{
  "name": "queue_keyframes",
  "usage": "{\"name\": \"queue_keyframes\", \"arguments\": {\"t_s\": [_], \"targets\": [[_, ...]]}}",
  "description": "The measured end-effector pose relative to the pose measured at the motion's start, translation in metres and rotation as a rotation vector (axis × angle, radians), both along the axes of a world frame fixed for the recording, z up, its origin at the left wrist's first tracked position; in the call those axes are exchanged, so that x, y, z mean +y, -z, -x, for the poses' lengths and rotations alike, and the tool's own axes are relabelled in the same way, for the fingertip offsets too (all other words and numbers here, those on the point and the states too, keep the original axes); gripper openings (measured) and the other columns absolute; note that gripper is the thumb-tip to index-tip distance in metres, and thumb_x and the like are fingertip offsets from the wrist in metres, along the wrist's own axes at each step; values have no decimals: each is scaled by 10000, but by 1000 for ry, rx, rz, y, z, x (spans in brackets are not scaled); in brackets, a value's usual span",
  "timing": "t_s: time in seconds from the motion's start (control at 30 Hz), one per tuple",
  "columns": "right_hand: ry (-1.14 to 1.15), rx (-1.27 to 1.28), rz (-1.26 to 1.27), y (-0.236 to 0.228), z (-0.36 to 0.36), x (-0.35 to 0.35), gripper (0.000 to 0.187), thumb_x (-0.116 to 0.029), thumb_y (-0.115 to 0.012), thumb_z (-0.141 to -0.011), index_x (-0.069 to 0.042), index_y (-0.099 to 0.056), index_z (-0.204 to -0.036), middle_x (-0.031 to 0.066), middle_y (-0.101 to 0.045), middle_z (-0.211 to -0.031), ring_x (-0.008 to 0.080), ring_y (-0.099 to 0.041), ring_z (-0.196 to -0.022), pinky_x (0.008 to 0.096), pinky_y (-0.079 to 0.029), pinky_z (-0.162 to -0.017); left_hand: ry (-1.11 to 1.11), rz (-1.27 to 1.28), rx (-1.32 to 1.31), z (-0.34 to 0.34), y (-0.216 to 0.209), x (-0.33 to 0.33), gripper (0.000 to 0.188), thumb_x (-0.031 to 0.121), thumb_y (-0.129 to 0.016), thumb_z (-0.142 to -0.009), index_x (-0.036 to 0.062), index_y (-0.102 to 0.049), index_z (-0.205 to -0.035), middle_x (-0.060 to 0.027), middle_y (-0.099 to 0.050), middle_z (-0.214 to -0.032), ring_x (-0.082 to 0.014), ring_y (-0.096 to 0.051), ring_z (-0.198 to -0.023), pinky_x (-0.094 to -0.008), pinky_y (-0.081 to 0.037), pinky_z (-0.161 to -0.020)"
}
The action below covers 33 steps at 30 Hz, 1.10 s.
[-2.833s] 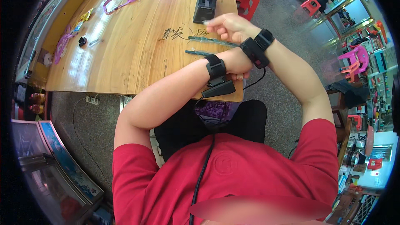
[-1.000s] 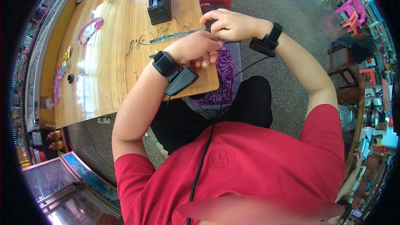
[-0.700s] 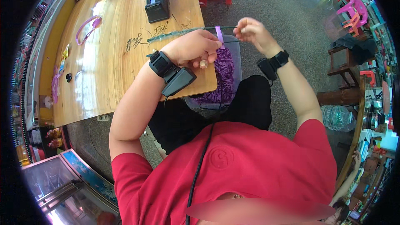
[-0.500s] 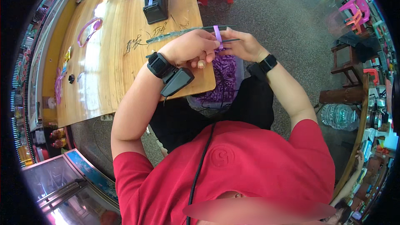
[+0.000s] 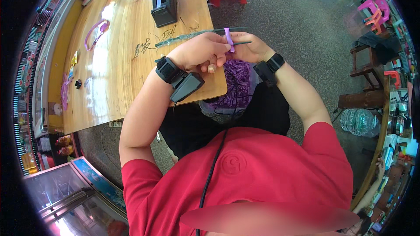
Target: Measuring and cutting purple elastic ribbons against a ruler at a factory workbench.
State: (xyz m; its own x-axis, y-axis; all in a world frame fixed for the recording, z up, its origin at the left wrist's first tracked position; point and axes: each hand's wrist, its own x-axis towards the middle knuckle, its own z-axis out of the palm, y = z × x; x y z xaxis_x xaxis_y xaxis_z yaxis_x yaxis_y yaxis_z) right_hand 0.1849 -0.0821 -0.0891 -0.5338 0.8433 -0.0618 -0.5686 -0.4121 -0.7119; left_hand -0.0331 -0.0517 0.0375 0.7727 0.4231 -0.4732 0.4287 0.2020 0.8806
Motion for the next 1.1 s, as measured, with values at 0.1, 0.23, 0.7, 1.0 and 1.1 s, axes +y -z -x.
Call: {"name": "queue_keyframes", "arguments": {"t_s": [0.1,0.23,0.7,1.0,1.1], "targets": [[-43,22,-4,5,-4,3,444,-248,-520,-1013,-19,-488,-1392,127,-608,-1291,245,-588,-1188,476,-458,-1027,-2,20,-6,-1,0,0,144,191,-546,-992,54,-572,-955,-15,-572,-633,-89,-488,-424,-230,-338,-374],[-40,-22,8,-2,-5,2,444,-246,-532,-1012,-29,-486,-1397,122,-607,-1297,235,-589,-1193,458,-481,-1002,6,-23,10,-1,-2,-1,151,197,-546,-994,52,-571,-959,-11,-573,-635,-84,-500,-424,-217,-331,-367],[51,-81,231,-50,1,-7,315,-332,-567,-979,-45,-642,-1087,53,-639,-1052,187,-599,-948,342,-495,-864,-11,1,22,-2,-2,-1,172,202,-548,-997,39,-567,-1050,-4,-575,-643,-82,-497,-420,-218,-343,-372],[133,-95,212,-40,1,-13,460,-401,-545,-946,-7,-649,-1160,92,-661,-1066,236,-609,-958,402,-493,-900,0,-26,33,-2,-2,-1,200,214,-562,-990,28,-572,-1065,-7,-576,-648,-86,-483,-426,-225,-354,-387],[232,-82,267,-44,-1,-22,447,-339,-473,-959,4,-643,-1190,116,-666,-1133,238,-620,-976,432,-494,-935,-3,-22,28,-1,-2,-1,198,217,-566,-988,31,-578,-1054,-10,-579,-649,-87,-486,-427,-229,-355,-386]]}}
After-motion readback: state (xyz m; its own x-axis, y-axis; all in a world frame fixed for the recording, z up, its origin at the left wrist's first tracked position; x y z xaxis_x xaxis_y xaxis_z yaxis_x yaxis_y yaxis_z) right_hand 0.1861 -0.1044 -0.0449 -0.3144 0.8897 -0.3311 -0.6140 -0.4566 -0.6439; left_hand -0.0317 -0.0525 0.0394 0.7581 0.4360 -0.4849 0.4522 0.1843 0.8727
